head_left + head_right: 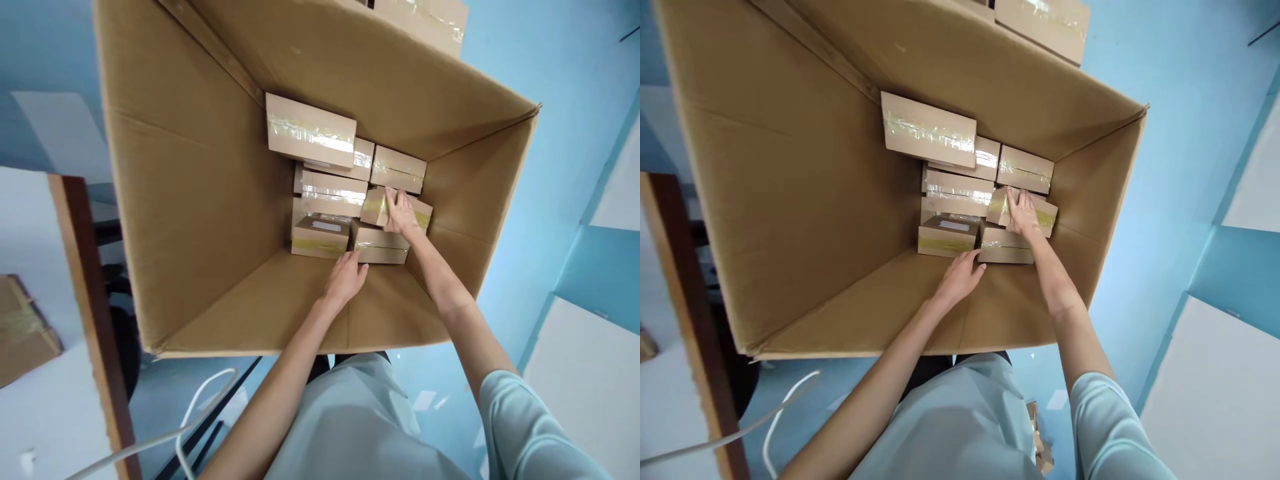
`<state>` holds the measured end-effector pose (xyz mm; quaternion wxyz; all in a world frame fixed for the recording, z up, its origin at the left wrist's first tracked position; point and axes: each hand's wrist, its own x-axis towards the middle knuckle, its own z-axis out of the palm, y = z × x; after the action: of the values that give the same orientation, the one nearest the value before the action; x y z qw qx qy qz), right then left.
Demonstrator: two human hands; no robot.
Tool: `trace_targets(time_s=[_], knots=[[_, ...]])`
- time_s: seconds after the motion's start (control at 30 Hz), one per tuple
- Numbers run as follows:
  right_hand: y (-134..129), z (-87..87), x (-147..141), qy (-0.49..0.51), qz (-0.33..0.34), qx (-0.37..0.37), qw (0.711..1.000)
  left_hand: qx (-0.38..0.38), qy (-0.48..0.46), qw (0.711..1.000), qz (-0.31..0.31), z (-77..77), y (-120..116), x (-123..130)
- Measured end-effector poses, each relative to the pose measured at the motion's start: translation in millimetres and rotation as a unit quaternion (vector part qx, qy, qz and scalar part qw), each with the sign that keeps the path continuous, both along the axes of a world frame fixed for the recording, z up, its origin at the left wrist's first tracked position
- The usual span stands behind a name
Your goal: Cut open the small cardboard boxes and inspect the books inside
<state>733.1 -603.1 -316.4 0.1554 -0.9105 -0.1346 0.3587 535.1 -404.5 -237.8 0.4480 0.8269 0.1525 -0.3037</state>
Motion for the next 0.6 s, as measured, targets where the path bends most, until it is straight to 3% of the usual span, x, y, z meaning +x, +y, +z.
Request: trace_targets(time_s=[0.1, 0.2, 0.3, 0.37, 0.5, 0.6], knots=[[1, 68.5, -25, -0.058, -0.021, 0.027, 0.998, -0.014, -0.001, 0.999, 0.043, 19.0, 6, 2], [10, 156.9, -64, -0.129, -0.064, 0.055, 0.988, -0.03, -0.007, 0.992, 0.126, 41.6, 18, 3], [29, 244.1, -110, -0.193, -0.089, 0.082, 0.974, -0.068, -0.03, 0.968, 0.239, 69.5, 34, -2], [46, 292.7, -139, -0.232, -0.084, 0.105, 0.963, -0.114, -0.068, 0.945, 0.298, 92.1, 49, -11], [93, 365.6, -181, -0.294, -0.038, 0.174, 0.939, -0.219, -0.171, 0.888, 0.368, 147.2, 86, -43], [143, 408.7, -204, -0.292, 0.016, 0.225, 0.929, -0.237, -0.226, 0.84, 0.432, 190.4, 125, -84]])
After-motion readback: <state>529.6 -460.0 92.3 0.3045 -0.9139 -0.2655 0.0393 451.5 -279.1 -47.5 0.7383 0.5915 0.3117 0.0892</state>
